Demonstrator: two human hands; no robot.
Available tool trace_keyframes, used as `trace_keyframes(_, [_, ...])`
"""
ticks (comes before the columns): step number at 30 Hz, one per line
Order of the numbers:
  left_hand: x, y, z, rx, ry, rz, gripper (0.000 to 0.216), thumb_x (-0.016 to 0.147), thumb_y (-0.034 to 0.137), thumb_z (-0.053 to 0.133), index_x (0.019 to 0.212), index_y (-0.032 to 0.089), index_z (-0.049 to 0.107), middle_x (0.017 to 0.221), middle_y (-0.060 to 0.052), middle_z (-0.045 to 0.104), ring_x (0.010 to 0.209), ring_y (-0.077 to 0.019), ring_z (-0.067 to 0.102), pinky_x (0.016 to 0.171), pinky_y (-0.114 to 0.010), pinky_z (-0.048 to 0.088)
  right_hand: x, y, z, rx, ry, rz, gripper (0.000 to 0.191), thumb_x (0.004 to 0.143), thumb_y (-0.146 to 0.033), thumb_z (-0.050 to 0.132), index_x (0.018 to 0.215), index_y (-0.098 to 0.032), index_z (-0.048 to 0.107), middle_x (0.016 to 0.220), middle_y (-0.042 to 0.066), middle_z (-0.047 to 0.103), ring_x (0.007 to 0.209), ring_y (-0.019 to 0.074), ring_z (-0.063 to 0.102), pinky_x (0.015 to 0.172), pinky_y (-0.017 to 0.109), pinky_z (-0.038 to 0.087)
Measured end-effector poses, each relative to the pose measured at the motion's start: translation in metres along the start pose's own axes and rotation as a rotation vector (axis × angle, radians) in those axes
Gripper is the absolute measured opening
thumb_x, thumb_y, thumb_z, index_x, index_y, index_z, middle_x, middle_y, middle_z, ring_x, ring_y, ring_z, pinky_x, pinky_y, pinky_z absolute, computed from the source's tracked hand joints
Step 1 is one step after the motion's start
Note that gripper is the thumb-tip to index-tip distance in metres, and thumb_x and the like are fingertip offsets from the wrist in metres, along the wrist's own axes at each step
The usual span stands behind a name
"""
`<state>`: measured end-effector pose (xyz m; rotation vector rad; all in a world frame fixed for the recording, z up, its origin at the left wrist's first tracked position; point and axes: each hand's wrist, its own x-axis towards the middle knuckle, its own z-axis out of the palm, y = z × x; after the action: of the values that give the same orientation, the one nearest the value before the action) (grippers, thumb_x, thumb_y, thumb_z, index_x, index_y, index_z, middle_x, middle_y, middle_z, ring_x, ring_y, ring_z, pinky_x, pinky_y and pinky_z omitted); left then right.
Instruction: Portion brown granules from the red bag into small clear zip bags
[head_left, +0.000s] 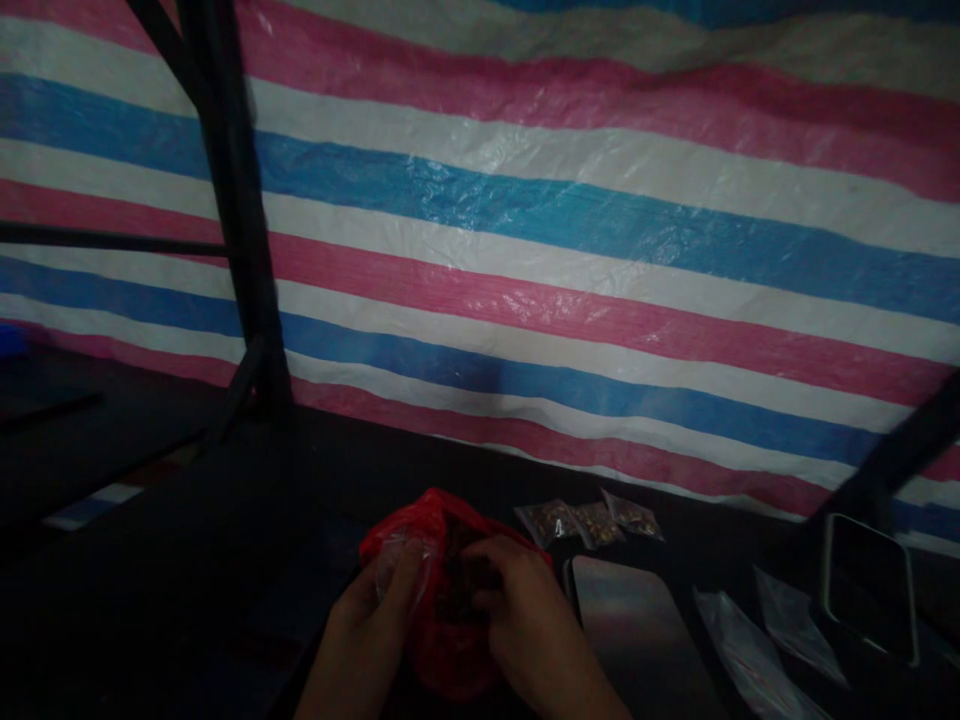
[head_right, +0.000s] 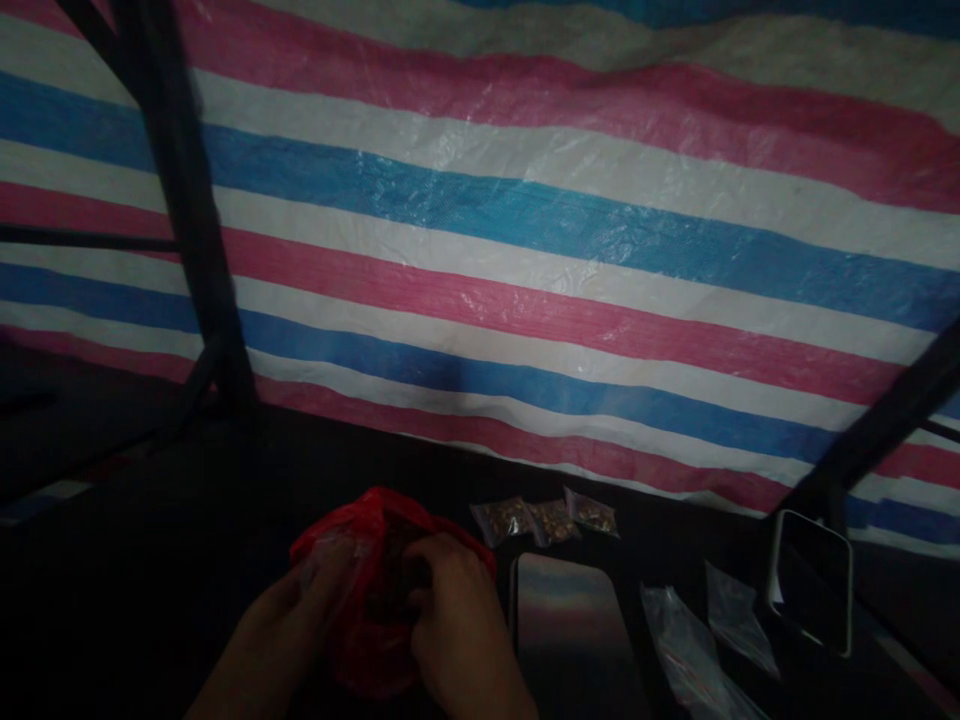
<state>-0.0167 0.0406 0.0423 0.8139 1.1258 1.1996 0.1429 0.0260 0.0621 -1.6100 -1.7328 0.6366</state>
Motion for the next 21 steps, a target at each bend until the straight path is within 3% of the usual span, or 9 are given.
trace_keyframes(4, [0.000, 0.012, 0.001, 0.236, 0.071, 0.117, 0.059, 0.071, 0.075, 0.074, 0.087, 0.019, 0.068, 0.075, -0.002, 0.069, 0.075, -0.0263, 0.069, 0.065, -0.034, 0.057, 0.004, 0.002, -0.002, 0.082, -0.021, 0.054, 0.055, 0.075, 0.003, 0.055, 0.117, -0.024, 0.079, 0.114, 0.005, 0.081, 0.114, 0.0255, 0.074, 0.099, 0.036, 0.054])
trace_keyframes(7, [0.006, 0.008, -0.006, 0.495, 0.164, 0.276, 0.061, 0.081, 0.073, 0.060, 0.100, 0.017, 0.073, 0.099, -0.012, 0.071, 0.093, -0.0334, 0.070, 0.087, -0.049, 0.060, 0.005, 0.002, -0.004, 0.171, -0.030, 0.042, 0.053, 0.076, 0.002, 0.055, 0.114, -0.024, 0.079, 0.114, 0.004, 0.081, 0.113, 0.0243, 0.075, 0.100, 0.036, 0.054])
trace_keyframes(10, [0.016, -0.008, -0.017, 0.764, 0.279, 0.577, 0.054, 0.090, 0.064, 0.054, 0.114, 0.021, 0.076, 0.124, -0.015, 0.062, 0.118, -0.0374, 0.061, 0.107, -0.060, 0.051, 0.005, -0.001, -0.011, 0.193, 0.023, 0.031, 0.048, 0.079, 0.000, 0.055, 0.115, -0.023, 0.078, 0.117, 0.006, 0.080, 0.117, 0.0254, 0.073, 0.106, 0.040, 0.052])
trace_keyframes(15, [0.021, -0.028, -0.020, 1.182, 0.360, 0.961, 0.036, 0.098, 0.042, 0.057, 0.124, 0.029, 0.078, 0.133, -0.017, 0.050, 0.117, -0.0388, 0.051, 0.095, -0.062, 0.054, 0.002, -0.012, -0.027, 0.389, 0.039, -0.024, 0.039, 0.087, -0.006, 0.054, 0.116, -0.023, 0.074, 0.116, 0.006, 0.079, 0.115, 0.0232, 0.074, 0.104, 0.038, 0.054])
trace_keyframes(18, [0.014, -0.031, -0.013, 1.296, 0.366, 1.028, 0.036, 0.100, 0.034, 0.057, 0.131, 0.032, 0.076, 0.130, -0.016, 0.049, 0.109, -0.0360, 0.051, 0.087, -0.057, 0.056, -0.001, -0.014, -0.030, 0.472, 0.011, -0.063, 0.038, 0.090, -0.009, 0.055, 0.119, -0.025, 0.073, 0.120, 0.005, 0.079, 0.115, 0.0221, 0.074, 0.103, 0.036, 0.055])
trace_keyframes(21, [0.008, -0.032, -0.011, 1.360, 0.317, 1.031, 0.040, 0.100, 0.027, 0.056, 0.135, 0.035, 0.072, 0.127, -0.015, 0.055, 0.109, -0.0346, 0.053, 0.087, -0.053, 0.057, -0.003, -0.014, -0.030, 0.369, 0.024, -0.089, 0.042, 0.086, -0.006, 0.058, 0.119, -0.026, 0.075, 0.123, 0.005, 0.077, 0.118, 0.0227, 0.072, 0.107, 0.038, 0.052])
